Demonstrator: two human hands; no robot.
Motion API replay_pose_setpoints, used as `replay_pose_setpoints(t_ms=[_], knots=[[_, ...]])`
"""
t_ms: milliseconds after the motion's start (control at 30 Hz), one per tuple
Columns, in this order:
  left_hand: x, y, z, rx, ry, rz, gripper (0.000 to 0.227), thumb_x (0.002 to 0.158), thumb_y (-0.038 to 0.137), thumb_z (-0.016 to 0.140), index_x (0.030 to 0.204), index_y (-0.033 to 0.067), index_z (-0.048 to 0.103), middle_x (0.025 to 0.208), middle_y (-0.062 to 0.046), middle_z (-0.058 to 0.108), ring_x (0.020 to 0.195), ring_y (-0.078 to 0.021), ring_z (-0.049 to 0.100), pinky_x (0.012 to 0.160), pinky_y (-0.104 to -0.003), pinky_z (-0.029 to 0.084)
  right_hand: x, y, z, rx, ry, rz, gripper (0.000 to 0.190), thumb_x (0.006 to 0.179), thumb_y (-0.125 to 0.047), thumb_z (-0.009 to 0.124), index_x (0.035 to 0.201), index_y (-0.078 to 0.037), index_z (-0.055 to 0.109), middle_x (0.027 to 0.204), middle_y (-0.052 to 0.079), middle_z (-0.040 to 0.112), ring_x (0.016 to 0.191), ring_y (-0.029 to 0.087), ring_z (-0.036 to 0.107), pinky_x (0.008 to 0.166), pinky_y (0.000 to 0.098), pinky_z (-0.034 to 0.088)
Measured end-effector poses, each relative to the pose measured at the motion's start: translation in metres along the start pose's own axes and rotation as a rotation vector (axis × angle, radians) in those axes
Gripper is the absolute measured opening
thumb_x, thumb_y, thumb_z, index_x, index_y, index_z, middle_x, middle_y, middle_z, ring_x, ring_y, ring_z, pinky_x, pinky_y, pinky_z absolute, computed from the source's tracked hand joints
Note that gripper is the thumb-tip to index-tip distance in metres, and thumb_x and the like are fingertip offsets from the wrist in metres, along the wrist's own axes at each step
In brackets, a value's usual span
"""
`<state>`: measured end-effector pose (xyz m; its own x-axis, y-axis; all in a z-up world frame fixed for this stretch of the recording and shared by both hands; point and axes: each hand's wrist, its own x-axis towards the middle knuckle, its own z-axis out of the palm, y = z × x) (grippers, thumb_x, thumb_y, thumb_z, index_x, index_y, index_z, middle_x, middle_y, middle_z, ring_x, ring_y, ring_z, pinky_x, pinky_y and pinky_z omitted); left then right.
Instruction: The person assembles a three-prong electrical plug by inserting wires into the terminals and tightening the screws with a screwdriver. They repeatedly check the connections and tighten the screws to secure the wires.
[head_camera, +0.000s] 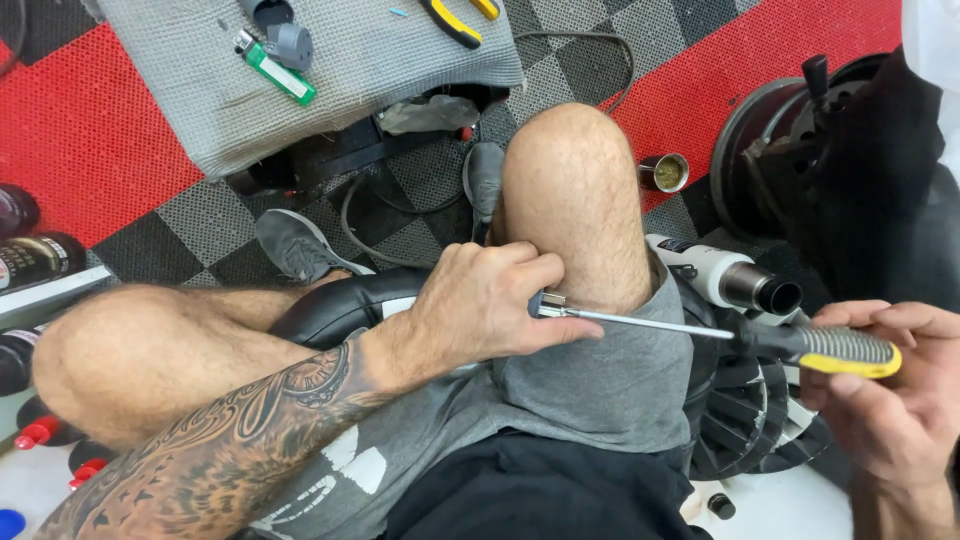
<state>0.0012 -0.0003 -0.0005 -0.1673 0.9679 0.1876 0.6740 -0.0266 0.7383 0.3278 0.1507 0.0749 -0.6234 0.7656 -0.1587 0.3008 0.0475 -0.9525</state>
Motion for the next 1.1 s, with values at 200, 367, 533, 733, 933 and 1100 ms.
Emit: replay_pose_setpoints(t_ms=[200, 367, 533, 733, 933, 1100], knots=[[-0.002, -0.002, 0.003, 0.090, 0.010, -0.029, 0.061, 0.073, 0.073, 0.062, 0.068, 0.0133, 0.052, 0.059, 0.000, 0.053, 0.046, -0.0308, 0.057, 0.033, -0.046, 0.040, 0.008, 0.000, 0.009, -0.185, 0.134, 0.187, 0.087, 0.089, -0.080, 0.044, 0.116, 0.003, 0.053, 0.077, 0.010, 0.057, 0.047, 0.011, 0.046, 0.040, 0.0214, 0.040], [-0.002, 0.000, 0.005, 0.105, 0.027, -0.021, 0.059, 0.073, 0.071, 0.066, 0.069, 0.0139, 0.054, 0.061, 0.000, 0.056, 0.048, -0.0304, 0.059, 0.035, -0.048, 0.043, 0.010, 0.012, 0.014, -0.009, 0.201, -0.011, 0.072, 0.091, -0.038, 0.051, 0.151, 0.000, 0.040, 0.090, 0.009, 0.057, 0.081, 0.015, 0.057, 0.081, 0.0257, 0.047], [-0.001, -0.001, 0.005, 0.103, 0.021, -0.029, 0.059, 0.074, 0.072, 0.064, 0.069, 0.0135, 0.054, 0.061, 0.000, 0.056, 0.049, -0.0313, 0.059, 0.035, -0.048, 0.043, 0.016, -0.004, 0.018, -0.053, 0.102, 0.011, 0.082, 0.084, -0.044, 0.048, 0.154, -0.007, 0.027, 0.103, 0.016, 0.049, 0.091, 0.019, 0.048, 0.085, 0.0275, 0.039], [0.000, -0.001, 0.004, 0.094, -0.006, -0.035, 0.058, 0.074, 0.071, 0.064, 0.071, 0.0137, 0.056, 0.062, -0.001, 0.058, 0.050, -0.0312, 0.060, 0.036, -0.049, 0.044, 0.024, -0.017, 0.022, -0.188, -0.016, 0.135, 0.049, 0.089, -0.021, 0.049, 0.133, -0.003, 0.039, 0.100, 0.019, 0.053, 0.080, 0.020, 0.055, 0.050, 0.0207, 0.045], [0.000, -0.005, 0.000, 0.104, -0.069, -0.019, 0.059, 0.073, 0.073, 0.063, 0.073, 0.0143, 0.059, 0.064, -0.001, 0.059, 0.051, -0.0322, 0.061, 0.036, -0.049, 0.044, 0.029, -0.025, -0.002, -0.580, -0.269, -0.192, 0.042, 0.060, -0.010, 0.075, 0.094, -0.007, 0.052, 0.100, 0.013, 0.052, 0.088, 0.024, 0.056, 0.080, 0.0345, 0.049], [0.001, -0.009, 0.001, 0.146, -0.061, 0.022, 0.060, 0.073, 0.075, 0.064, 0.070, 0.0150, 0.058, 0.062, -0.001, 0.058, 0.050, -0.0317, 0.061, 0.035, -0.049, 0.044, 0.019, -0.030, -0.006, -0.789, -0.387, -0.282, 0.032, 0.083, -0.020, 0.058, 0.106, 0.000, 0.066, 0.092, 0.011, 0.071, 0.078, 0.021, 0.071, 0.074, 0.0261, 0.056]])
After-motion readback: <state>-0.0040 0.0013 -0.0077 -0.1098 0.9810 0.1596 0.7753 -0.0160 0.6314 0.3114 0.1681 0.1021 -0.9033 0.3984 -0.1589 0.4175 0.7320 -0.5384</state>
